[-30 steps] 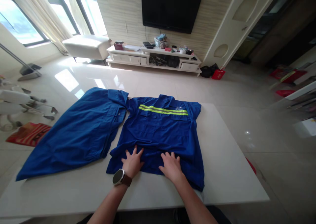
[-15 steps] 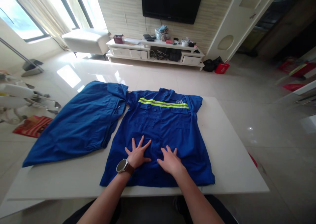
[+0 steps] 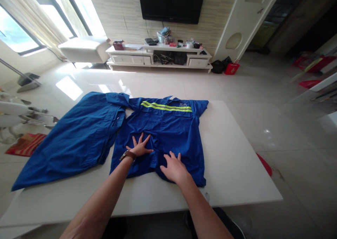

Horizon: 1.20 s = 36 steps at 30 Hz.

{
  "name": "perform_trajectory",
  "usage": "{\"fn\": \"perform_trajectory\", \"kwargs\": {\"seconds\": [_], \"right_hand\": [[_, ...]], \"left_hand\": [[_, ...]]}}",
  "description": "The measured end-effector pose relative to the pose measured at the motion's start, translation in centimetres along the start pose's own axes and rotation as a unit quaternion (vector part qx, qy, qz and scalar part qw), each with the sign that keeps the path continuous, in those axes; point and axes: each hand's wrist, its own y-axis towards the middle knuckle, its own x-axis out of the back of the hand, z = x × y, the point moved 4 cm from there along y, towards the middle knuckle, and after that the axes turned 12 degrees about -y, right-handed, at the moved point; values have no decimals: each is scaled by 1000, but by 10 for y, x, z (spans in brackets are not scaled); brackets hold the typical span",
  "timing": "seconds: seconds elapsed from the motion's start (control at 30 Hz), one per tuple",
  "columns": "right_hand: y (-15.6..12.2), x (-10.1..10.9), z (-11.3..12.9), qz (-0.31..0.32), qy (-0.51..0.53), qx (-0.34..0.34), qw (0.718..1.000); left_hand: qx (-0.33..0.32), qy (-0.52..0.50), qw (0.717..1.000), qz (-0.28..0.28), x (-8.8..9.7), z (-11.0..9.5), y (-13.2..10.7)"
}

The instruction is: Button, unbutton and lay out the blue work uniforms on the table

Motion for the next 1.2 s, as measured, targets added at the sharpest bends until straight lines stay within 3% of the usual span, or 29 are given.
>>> {"fn": "perform_trajectory", "kwargs": {"seconds": [0.23,0.47,0.57,0.7,0.83,0.97,1.1,1.2], "right_hand": [[-8,13,5,15,22,-12,1000],[-10,16,6,-48,-58,30,997],[-10,11,15,-47,-107,82,990],[-10,-8,35,6,-126,175,976],[-9,-30,52,44,-147,194,969],[-8,-40,59,82,-198,173,961],[-8,-32,62,37,-185,179,966],[-7,-21,57,4,-146,178,973]], "left_hand": [[-5,-6,999,-36,1,-2,-5],[-38,7,999,-30,-11,13,-56],[-108,-73,989,-70,-10,11,-81],[-177,-211,956,-105,-1,-10,-100],[-177,-291,938,-69,5,-36,-103],[-171,-320,930,-49,4,-44,-109],[-170,-346,923,-15,-3,-41,-119],[-145,-381,913,-19,-1,-36,-124]]}}
